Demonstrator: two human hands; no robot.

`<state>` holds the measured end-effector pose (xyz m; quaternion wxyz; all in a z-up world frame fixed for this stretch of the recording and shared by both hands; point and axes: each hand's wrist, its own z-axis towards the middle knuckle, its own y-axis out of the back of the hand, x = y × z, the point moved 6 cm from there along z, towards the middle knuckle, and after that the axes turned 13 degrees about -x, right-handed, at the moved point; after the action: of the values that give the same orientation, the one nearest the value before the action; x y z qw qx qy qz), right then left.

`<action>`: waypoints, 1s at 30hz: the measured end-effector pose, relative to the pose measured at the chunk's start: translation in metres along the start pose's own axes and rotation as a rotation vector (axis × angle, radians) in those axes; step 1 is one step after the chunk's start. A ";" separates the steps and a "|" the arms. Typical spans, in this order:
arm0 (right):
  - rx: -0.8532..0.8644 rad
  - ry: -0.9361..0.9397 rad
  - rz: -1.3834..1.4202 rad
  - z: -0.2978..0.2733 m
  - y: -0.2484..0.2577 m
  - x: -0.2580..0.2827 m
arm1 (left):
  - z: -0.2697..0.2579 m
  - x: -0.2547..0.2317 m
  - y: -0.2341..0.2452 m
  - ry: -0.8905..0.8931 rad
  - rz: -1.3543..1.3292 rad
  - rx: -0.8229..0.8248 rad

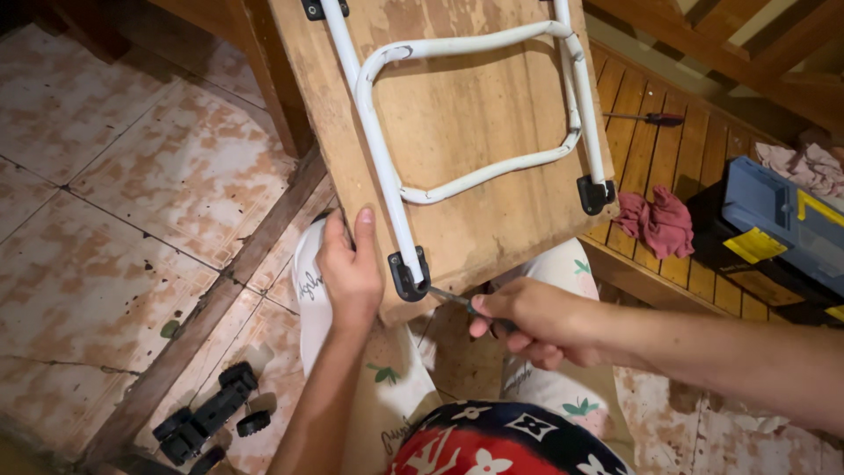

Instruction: The person sits on the floor with a small wooden stool upside down across their lap and uses a screwdriver to unscrew the black mounting brackets that hold the white metal leg frame to the wooden seat, working on the brackets one at a time and repositioning the stool between screws.

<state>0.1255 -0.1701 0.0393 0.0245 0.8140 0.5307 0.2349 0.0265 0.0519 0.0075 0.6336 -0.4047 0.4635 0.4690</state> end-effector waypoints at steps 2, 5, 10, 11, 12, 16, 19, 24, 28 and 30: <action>-0.025 0.021 -0.016 -0.004 -0.003 0.001 | 0.000 0.002 0.000 0.031 0.025 0.002; -0.013 0.039 -0.025 -0.008 -0.005 0.010 | 0.001 -0.001 -0.001 -0.006 0.006 -0.014; -0.191 0.508 -0.593 -0.001 0.001 0.048 | -0.002 -0.001 0.000 -0.046 0.053 -0.036; -0.231 0.767 -0.755 -0.006 -0.006 0.058 | -0.001 0.000 0.001 -0.046 0.105 -0.050; -0.273 1.027 -0.919 -0.014 -0.015 0.064 | -0.001 0.003 0.000 0.003 0.160 -0.050; -0.393 1.046 -1.374 -0.025 -0.041 0.047 | -0.001 0.003 0.000 0.010 0.140 -0.064; -0.567 1.263 -1.587 -0.053 -0.077 0.041 | 0.001 0.003 0.001 0.043 0.160 -0.076; -0.464 0.975 -1.300 -0.039 -0.056 0.044 | 0.002 0.010 0.004 0.117 0.183 -0.059; -0.122 0.308 -0.231 0.002 0.005 0.023 | 0.000 0.008 0.003 0.050 0.030 -0.048; 0.026 0.214 0.069 0.011 0.008 0.020 | 0.001 0.011 0.002 0.095 -0.019 -0.030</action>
<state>0.1433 -0.1544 0.0393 -0.0507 0.8022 0.5051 0.3142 0.0267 0.0558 -0.0031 0.6090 -0.4405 0.4822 0.4501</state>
